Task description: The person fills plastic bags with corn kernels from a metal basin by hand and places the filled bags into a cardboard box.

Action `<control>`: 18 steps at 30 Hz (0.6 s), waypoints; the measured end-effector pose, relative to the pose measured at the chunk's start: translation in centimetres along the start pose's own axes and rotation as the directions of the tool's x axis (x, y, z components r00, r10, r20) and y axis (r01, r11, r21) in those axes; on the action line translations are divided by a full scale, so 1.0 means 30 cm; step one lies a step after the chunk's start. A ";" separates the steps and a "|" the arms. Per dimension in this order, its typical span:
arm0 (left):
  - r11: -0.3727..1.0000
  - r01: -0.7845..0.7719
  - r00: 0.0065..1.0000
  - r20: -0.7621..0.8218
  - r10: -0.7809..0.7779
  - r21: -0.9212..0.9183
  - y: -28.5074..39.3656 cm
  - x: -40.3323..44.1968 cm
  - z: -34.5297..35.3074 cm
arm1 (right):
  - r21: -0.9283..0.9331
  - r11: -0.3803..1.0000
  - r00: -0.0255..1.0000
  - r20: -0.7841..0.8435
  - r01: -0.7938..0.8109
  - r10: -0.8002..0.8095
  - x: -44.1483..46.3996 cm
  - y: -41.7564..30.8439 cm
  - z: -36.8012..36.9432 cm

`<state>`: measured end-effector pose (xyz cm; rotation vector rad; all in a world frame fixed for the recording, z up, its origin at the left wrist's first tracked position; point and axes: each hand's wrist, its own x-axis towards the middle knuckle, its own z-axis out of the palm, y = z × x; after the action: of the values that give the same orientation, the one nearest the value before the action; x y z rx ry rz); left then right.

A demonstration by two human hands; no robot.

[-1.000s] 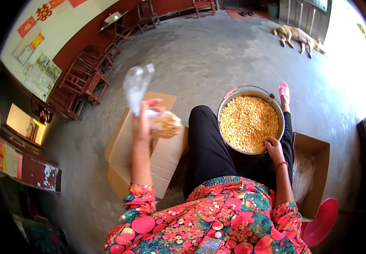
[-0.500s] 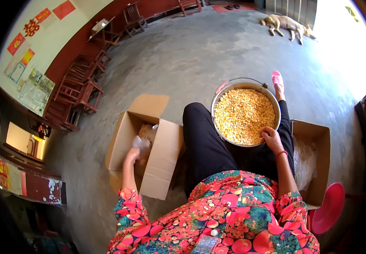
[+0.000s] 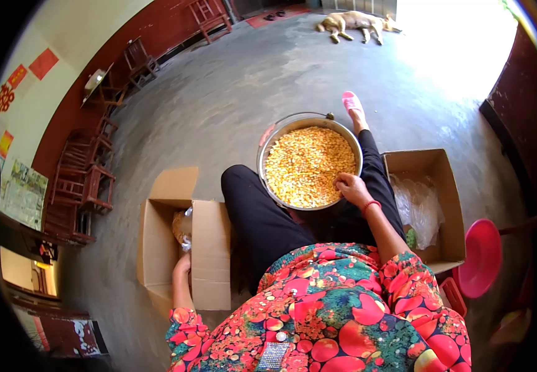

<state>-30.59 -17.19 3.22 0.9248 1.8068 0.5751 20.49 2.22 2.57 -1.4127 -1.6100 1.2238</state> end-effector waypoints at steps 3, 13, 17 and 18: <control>0.985 -0.090 0.996 0.005 0.090 0.146 -0.210 0.131 -0.090 | -0.002 1.000 1.000 -0.016 -0.014 0.014 0.012 0.017 0.000; 0.673 -0.339 0.654 -0.350 0.671 0.658 0.126 0.024 0.036 | -0.003 0.999 0.999 -0.007 -0.032 0.032 -0.001 -0.005 0.001; 0.856 -0.152 0.977 -0.056 0.206 0.493 0.059 0.028 0.039 | 0.021 1.000 1.000 0.004 0.005 -0.005 -0.006 -0.002 -0.010; 0.871 -0.144 0.985 -0.020 0.174 0.470 0.054 0.027 0.036 | 0.023 1.000 1.000 0.003 0.005 -0.005 -0.006 -0.003 -0.012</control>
<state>-29.25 -15.59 3.54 1.4064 1.9782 0.2660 20.83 2.12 2.81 -1.3923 -1.5952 1.2384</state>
